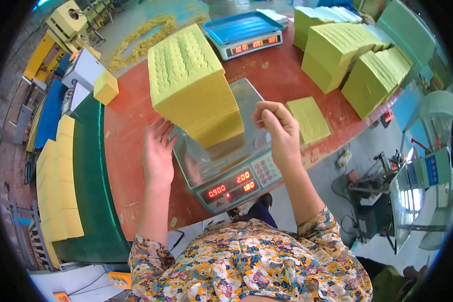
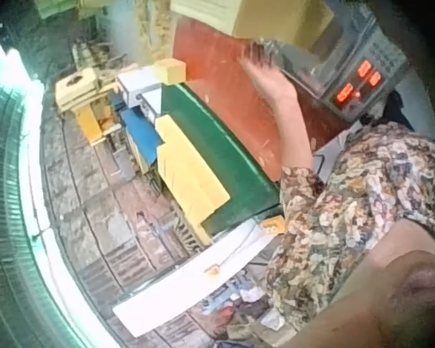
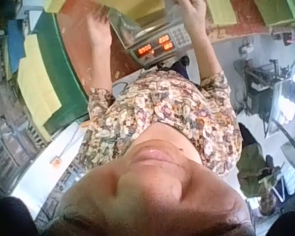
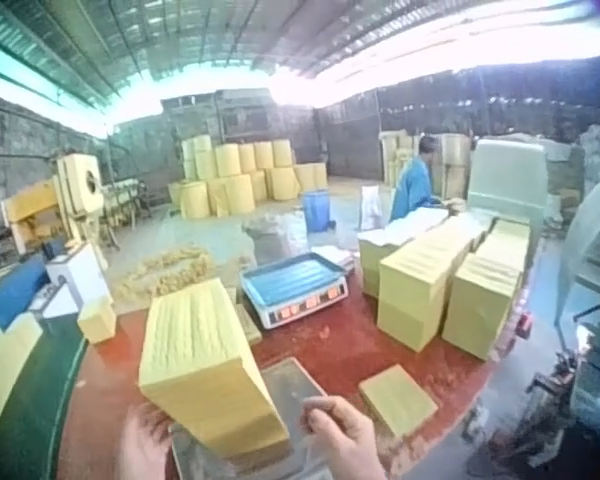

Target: Weigh stacks of paper on a digital scale and move them to a conveyor belt.

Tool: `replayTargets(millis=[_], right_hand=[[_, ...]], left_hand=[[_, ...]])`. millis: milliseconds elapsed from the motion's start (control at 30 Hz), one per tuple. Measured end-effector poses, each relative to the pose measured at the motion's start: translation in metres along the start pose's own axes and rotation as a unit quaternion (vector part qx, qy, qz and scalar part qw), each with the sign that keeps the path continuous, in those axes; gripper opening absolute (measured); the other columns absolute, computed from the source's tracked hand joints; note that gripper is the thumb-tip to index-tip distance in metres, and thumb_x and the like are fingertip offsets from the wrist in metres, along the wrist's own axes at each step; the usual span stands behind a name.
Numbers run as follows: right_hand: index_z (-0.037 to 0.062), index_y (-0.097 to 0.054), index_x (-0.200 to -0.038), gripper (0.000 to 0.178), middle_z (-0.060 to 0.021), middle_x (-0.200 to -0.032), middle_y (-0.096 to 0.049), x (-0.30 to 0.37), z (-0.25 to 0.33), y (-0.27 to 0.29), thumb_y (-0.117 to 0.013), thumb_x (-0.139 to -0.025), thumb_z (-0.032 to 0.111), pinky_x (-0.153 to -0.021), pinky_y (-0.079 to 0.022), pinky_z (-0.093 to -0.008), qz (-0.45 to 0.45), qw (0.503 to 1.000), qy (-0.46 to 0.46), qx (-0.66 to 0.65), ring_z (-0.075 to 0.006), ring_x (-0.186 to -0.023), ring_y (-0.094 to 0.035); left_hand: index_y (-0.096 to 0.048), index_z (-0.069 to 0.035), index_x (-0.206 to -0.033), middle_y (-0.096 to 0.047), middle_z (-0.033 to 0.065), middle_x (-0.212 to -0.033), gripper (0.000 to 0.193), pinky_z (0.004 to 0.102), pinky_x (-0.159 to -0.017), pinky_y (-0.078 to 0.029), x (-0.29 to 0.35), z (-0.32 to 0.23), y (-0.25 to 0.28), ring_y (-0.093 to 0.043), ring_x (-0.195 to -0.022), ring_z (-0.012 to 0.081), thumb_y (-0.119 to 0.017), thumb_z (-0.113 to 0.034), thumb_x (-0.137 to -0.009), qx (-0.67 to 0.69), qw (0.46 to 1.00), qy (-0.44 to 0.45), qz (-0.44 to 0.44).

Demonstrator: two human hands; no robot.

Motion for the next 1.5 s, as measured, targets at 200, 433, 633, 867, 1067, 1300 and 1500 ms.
replayTargets(millis=[200,433,633,867,1067,1300,1500], right_hand=[[-0.0003,-0.059,-0.127,0.036,-0.0087,-0.122,-0.064,-0.040,-0.044,-0.009,-0.050,-0.102,0.024,-0.095,-0.047,-0.0326,0.068,0.997,-0.007,0.046,-0.0168,-0.113,-0.059],[0.0023,-0.056,-0.131,0.043,-0.0216,-0.128,-0.059,-0.051,-0.093,-0.027,-0.051,-0.098,0.030,-0.105,-0.040,-0.0388,0.137,0.983,-0.036,0.115,-0.0303,-0.123,-0.054],[0.0005,-0.048,-0.136,0.044,-0.0211,-0.134,-0.054,-0.028,-0.071,-0.019,-0.045,-0.101,0.027,-0.107,-0.037,-0.0400,0.114,0.985,0.027,0.128,-0.0338,-0.127,-0.050],[-0.0016,-0.048,-0.135,0.044,-0.0208,-0.134,-0.054,0.013,-0.040,0.048,-0.046,-0.101,0.025,-0.107,-0.037,-0.0425,0.074,0.985,0.031,0.152,-0.0342,-0.127,-0.048],[-0.0005,-0.051,-0.131,0.040,-0.0195,-0.133,-0.054,0.031,-0.020,0.056,-0.047,-0.099,0.024,-0.107,-0.037,-0.0422,0.075,0.988,0.031,0.129,-0.0325,-0.126,-0.050],[-0.0004,-0.056,-0.121,0.035,-0.0204,-0.120,-0.059,0.048,-0.024,0.077,-0.050,-0.097,0.024,-0.098,-0.043,-0.0418,-0.001,0.986,0.053,0.155,-0.0348,-0.115,-0.055],[0.0019,-0.058,-0.122,0.034,-0.0197,-0.118,-0.062,0.056,-0.042,0.102,-0.053,-0.096,0.023,-0.094,-0.046,-0.0404,-0.014,0.982,-0.055,0.181,-0.0331,-0.111,-0.059]], left_hand=[[-0.042,-0.012,-0.143,-0.051,0.0014,-0.136,0.056,0.0386,-0.104,-0.039,-0.023,0.022,-0.047,-0.047,-0.125,0.0171,-0.048,-0.047,-0.100,0.080,0.995,0.053,-0.020],[-0.044,-0.009,-0.141,-0.054,0.0076,-0.135,0.058,0.0437,-0.102,-0.044,-0.026,0.055,-0.047,-0.052,-0.124,0.0221,-0.044,-0.050,-0.100,0.027,0.999,0.026,0.024],[-0.041,-0.008,-0.143,-0.049,0.0119,-0.141,0.061,0.0470,-0.107,-0.040,0.007,0.046,-0.090,-0.048,-0.129,0.0260,-0.040,-0.051,-0.100,0.009,0.998,0.043,-0.053],[-0.040,-0.008,-0.144,-0.046,0.0111,-0.143,0.058,0.0463,-0.108,-0.038,0.058,0.078,-0.118,-0.046,-0.131,0.0273,-0.037,-0.048,-0.102,0.037,0.993,0.094,-0.057],[-0.036,-0.007,-0.146,-0.046,0.0128,-0.143,0.057,0.0467,-0.109,-0.038,0.072,0.063,-0.116,-0.046,-0.131,0.0277,-0.039,-0.044,-0.103,0.042,0.990,0.110,0.079],[-0.034,-0.004,-0.146,-0.049,0.0138,-0.141,0.061,0.0434,-0.106,-0.041,0.028,-0.060,-0.150,-0.050,-0.126,0.0260,-0.042,-0.044,-0.102,0.042,0.985,-0.018,0.165],[-0.041,-0.004,-0.145,-0.051,0.0122,-0.140,0.058,0.0372,-0.102,-0.045,0.006,-0.043,-0.189,-0.054,-0.122,0.0259,-0.041,-0.044,-0.102,-0.152,0.972,0.107,0.143]])
Point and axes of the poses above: each hand's wrist, its own x-axis away from the middle knuckle, its own y-axis out of the back of the hand, z = x × y, the point moved 8 cm from there along -x, towards the middle knuckle
